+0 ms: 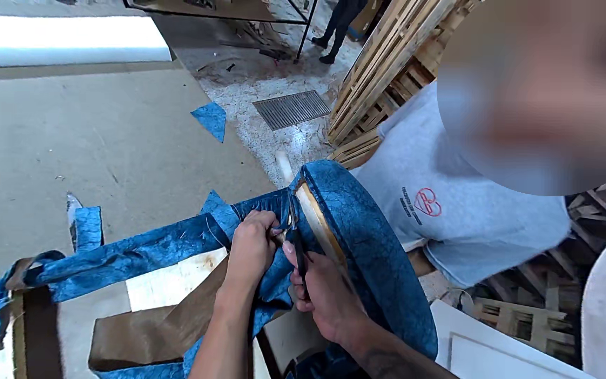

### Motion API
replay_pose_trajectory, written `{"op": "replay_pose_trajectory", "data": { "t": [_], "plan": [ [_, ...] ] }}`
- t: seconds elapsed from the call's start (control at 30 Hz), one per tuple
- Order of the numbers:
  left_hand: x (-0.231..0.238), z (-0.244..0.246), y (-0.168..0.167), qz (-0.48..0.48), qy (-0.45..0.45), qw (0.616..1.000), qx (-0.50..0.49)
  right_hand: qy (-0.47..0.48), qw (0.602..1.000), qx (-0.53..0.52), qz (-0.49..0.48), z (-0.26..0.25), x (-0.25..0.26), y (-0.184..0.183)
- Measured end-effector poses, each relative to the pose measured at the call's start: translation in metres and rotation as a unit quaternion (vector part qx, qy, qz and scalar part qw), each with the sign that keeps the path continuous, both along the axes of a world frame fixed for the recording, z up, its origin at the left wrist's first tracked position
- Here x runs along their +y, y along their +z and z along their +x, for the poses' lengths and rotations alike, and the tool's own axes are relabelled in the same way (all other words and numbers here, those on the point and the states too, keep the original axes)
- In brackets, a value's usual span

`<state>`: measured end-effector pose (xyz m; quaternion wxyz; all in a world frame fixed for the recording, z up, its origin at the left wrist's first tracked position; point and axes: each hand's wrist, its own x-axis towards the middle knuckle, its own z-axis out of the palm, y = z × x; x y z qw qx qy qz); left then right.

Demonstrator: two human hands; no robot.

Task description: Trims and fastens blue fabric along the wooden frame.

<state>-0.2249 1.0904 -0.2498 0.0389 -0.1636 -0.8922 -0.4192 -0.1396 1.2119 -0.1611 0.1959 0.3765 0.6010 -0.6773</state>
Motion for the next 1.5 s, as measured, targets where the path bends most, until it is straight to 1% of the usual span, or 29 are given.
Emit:
{"op": "replay_pose_trajectory", "data": {
  "t": [0.2, 0.33, 0.4, 0.47, 0.5, 0.53, 0.57, 0.6, 0.63, 0.67, 0.7, 0.73, 0.77, 0.8, 0.87, 0.9, 0.97, 1.03, 1.1, 1.13, 1.17, 1.2, 1.23, 1.27, 1.37, 1.43, 1.5],
  "plan": [
    [-0.002, -0.006, -0.007, -0.012, -0.013, 1.000, -0.001, -0.008, 0.998, -0.019, -0.054, -0.004, 0.005, 0.008],
    [-0.002, -0.002, -0.004, -0.013, -0.025, 1.000, -0.012, -0.023, 0.996, -0.005, -0.085, -0.003, 0.009, 0.012],
    [-0.004, -0.004, -0.002, -0.022, -0.026, 0.999, -0.027, -0.022, 0.992, -0.023, -0.121, 0.000, 0.009, 0.025],
    [-0.003, -0.005, 0.002, -0.019, -0.020, 0.998, -0.055, 0.020, 0.989, -0.030, -0.141, 0.012, 0.013, 0.041],
    [-0.003, -0.005, 0.006, -0.007, -0.010, 0.997, -0.072, 0.061, 0.991, -0.006, -0.123, 0.020, 0.018, 0.049],
    [-0.003, -0.004, 0.010, 0.019, 0.010, 0.996, -0.091, 0.114, 0.990, 0.041, -0.071, 0.028, 0.026, 0.057],
    [-0.001, 0.000, 0.014, 0.051, 0.042, 0.992, -0.104, 0.173, 0.979, 0.108, 0.024, 0.034, 0.038, 0.066],
    [0.001, 0.004, 0.017, 0.078, 0.081, 0.987, -0.112, 0.224, 0.945, 0.185, 0.150, 0.037, 0.052, 0.074],
    [0.002, 0.007, 0.019, 0.096, 0.122, 0.982, -0.111, 0.269, 0.885, 0.253, 0.284, 0.036, 0.068, 0.082],
    [0.004, 0.006, 0.020, 0.107, 0.156, 0.977, -0.098, 0.302, 0.800, 0.308, 0.418, 0.029, 0.084, 0.091],
    [0.005, 0.004, 0.019, 0.111, 0.179, 0.974, -0.078, 0.329, 0.701, 0.340, 0.533, 0.018, 0.099, 0.101],
    [0.005, 0.002, 0.018, 0.106, 0.191, 0.975, -0.053, 0.351, 0.616, 0.348, 0.614, 0.005, 0.111, 0.110],
    [0.005, 0.001, 0.017, 0.097, 0.192, 0.976, -0.028, 0.380, 0.550, 0.343, 0.660, -0.010, 0.121, 0.120],
    [0.005, -0.001, 0.015, 0.087, 0.189, 0.978, -0.004, 0.416, 0.498, 0.331, 0.685, -0.026, 0.127, 0.129],
    [0.006, -0.007, 0.014, 0.076, 0.185, 0.979, 0.028, 0.493, 0.422, 0.303, 0.698, -0.063, 0.127, 0.142],
    [0.005, -0.011, 0.014, 0.068, 0.183, 0.980, 0.039, 0.535, 0.392, 0.284, 0.693, -0.083, 0.123, 0.144],
    [-0.001, -0.026, 0.021, 0.037, 0.173, 0.983, 0.053, 0.610, 0.362, 0.230, 0.666, -0.124, 0.106, 0.144],
    [-0.004, -0.046, 0.029, 0.017, 0.150, 0.985, 0.079, 0.654, 0.350, 0.171, 0.648, -0.153, 0.086, 0.147],
    [0.001, -0.064, 0.031, 0.017, 0.132, 0.986, 0.102, 0.670, 0.329, 0.144, 0.650, -0.160, 0.068, 0.160],
    [0.004, -0.069, 0.028, 0.029, 0.123, 0.986, 0.109, 0.678, 0.321, 0.110, 0.652, -0.154, 0.057, 0.172],
    [0.005, -0.071, 0.023, 0.041, 0.121, 0.986, 0.108, 0.695, 0.306, 0.069, 0.647, -0.156, 0.045, 0.176],
    [-0.006, -0.067, 0.016, 0.045, 0.128, 0.986, 0.098, 0.714, 0.284, 0.080, 0.635, -0.169, 0.036, 0.163],
    [-0.022, -0.063, 0.012, 0.046, 0.135, 0.985, 0.095, 0.728, 0.271, 0.104, 0.621, -0.180, 0.023, 0.150],
    [-0.026, -0.063, 0.011, 0.056, 0.127, 0.985, 0.102, 0.731, 0.268, 0.118, 0.616, -0.187, 0.019, 0.147],
    [-0.003, -0.072, 0.009, 0.107, 0.091, 0.982, 0.122, 0.720, 0.271, 0.102, 0.631, -0.193, 0.041, 0.160],
    [-0.008, -0.068, 0.008, 0.124, 0.089, 0.984, 0.096, 0.727, 0.252, 0.115, 0.628, -0.192, 0.038, 0.156],
    [-0.020, -0.068, -0.001, 0.128, 0.057, 0.988, 0.057, 0.736, 0.224, 0.143, 0.623, -0.187, 0.028, 0.151]
  ]
}}
